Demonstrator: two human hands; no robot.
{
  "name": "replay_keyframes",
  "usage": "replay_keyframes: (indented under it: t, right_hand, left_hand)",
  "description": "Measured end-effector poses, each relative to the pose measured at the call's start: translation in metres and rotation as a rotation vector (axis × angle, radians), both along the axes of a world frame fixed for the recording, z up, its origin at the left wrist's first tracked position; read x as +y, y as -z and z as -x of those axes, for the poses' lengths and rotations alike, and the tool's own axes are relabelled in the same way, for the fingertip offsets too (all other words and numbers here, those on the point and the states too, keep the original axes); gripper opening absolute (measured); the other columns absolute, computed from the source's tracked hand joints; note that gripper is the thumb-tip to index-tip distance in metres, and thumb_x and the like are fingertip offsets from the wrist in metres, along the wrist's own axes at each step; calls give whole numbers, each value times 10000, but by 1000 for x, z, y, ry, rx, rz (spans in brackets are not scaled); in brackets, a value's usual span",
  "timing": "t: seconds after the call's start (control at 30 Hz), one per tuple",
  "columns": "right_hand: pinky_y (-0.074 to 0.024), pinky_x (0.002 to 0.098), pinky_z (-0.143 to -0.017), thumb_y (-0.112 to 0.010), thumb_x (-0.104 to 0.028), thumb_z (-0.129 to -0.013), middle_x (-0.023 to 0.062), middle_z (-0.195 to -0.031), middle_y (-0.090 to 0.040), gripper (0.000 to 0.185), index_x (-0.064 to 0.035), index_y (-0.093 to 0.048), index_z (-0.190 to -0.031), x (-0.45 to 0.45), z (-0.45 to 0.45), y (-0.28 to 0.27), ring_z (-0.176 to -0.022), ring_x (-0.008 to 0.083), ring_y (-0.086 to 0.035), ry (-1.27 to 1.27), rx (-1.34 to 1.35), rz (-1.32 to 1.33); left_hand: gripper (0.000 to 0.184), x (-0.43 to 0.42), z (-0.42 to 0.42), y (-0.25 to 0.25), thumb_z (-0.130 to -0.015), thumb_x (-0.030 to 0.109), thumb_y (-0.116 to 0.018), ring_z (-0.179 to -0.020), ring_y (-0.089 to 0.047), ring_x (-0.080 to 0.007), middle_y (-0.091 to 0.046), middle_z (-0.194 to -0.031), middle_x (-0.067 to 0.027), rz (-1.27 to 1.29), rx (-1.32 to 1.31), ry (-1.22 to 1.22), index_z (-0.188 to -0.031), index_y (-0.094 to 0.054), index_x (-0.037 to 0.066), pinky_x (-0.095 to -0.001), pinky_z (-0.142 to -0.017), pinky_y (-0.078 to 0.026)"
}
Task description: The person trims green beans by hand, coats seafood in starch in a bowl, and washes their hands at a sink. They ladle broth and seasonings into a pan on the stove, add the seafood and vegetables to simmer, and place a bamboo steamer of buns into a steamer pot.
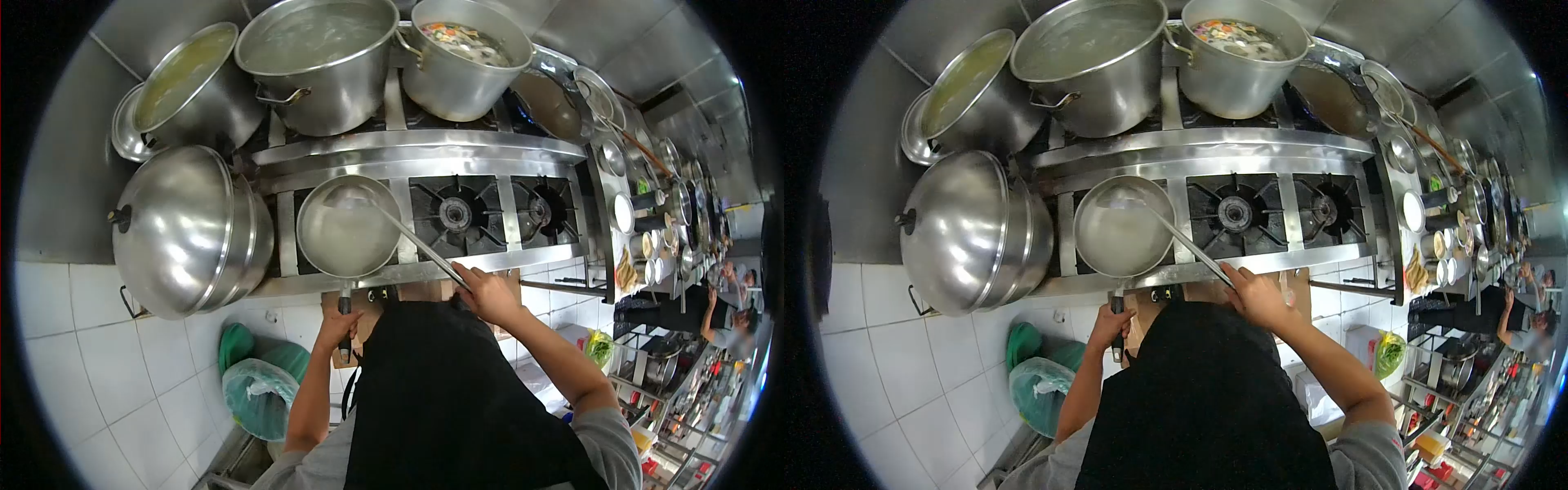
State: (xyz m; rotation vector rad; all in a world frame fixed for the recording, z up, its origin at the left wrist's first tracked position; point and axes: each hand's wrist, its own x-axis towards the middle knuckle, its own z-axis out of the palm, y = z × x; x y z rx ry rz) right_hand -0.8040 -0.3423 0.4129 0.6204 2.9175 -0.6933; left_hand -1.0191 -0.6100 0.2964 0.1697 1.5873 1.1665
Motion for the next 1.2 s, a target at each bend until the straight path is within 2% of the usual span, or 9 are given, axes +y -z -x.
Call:
replay_keyframes:
  t: [0.17,0.27,0.37,0.43,0.5,0.57,0.77,1.03,1.2]
  right_hand:
    - [-521,478,-641,-636,-176,-823,175,-996,-573,465,-89,-478,-1251,-10,-14,10,-735,396,-623,98,-19,-1]
    - [-512,502,-660,-626,-160,-812,180,-1000,-557,409,-89,-496,-1194,-4,-51,74,-755,404,-619,178,151,-35]
    - [-490,517,-733,-613,-159,-818,213,-1031,-563,341,-77,-505,-1131,1,-88,52,-853,448,-591,321,46,120]
    - [-487,512,-742,-613,-164,-819,217,-1031,-566,339,-68,-504,-1126,5,-133,66,-871,451,-584,448,92,106]
    - [-477,508,-748,-614,-168,-824,213,-1026,-570,336,-47,-508,-1118,12,-184,80,-891,435,-585,639,198,54]
    - [-470,509,-739,-618,-173,-822,212,-1022,-572,346,-61,-513,-1133,32,-228,75,-881,433,-584,861,149,110]
    - [-465,498,-743,-612,-128,-820,246,-936,-551,252,11,-530,-1013,174,-337,80,-876,444,-558,1015,239,-332]
    - [-481,496,-796,-657,-256,-813,236,-942,-594,320,-10,-571,-999,388,-384,106,-914,426,-589,993,125,-381]
    - [-480,485,-799,-678,-228,-801,206,-983,-600,308,-29,-609,-1027,417,-385,79,-919,399,-597,860,305,-495]
  left_hand:
    - [234,-8,6,27,-834,152,-680,-391,-456,-127,-497,-520,-37,68,112,8,-700,-516,53,-278,-413,-386]
    - [212,-8,13,35,-849,183,-667,-428,-485,-140,-508,-559,-48,16,155,-28,-764,-530,46,-306,-432,-409]
    - [247,-8,21,26,-948,271,-560,-453,-545,-158,-525,-558,-58,-44,202,132,-893,-494,39,-294,-419,-435]
    - [451,-22,29,48,-967,457,-469,-548,-585,-200,-584,-662,-95,-105,-162,-107,-1011,-543,14,-328,-501,-504]
    - [663,-22,21,23,-960,603,-318,-726,-657,-285,-625,-770,-169,-60,-113,-203,-1130,-487,-15,-423,-606,-542]
    - [499,-45,19,26,-976,459,-445,-716,-651,-257,-629,-914,-152,-18,-206,-408,-1173,-500,4,-379,-615,-550]
    - [399,-95,-55,49,-968,393,-455,-674,-618,-248,-606,-843,-122,233,-195,-642,-1065,-522,12,-376,-586,-521]
    - [296,-56,-172,56,-957,305,-467,-617,-573,-235,-575,-747,-83,470,-234,-43,-922,-551,24,-373,-548,-481]
    - [266,-23,-208,45,-950,250,-475,-582,-546,-228,-556,-688,-58,460,-183,23,-833,-570,31,-371,-524,-457]
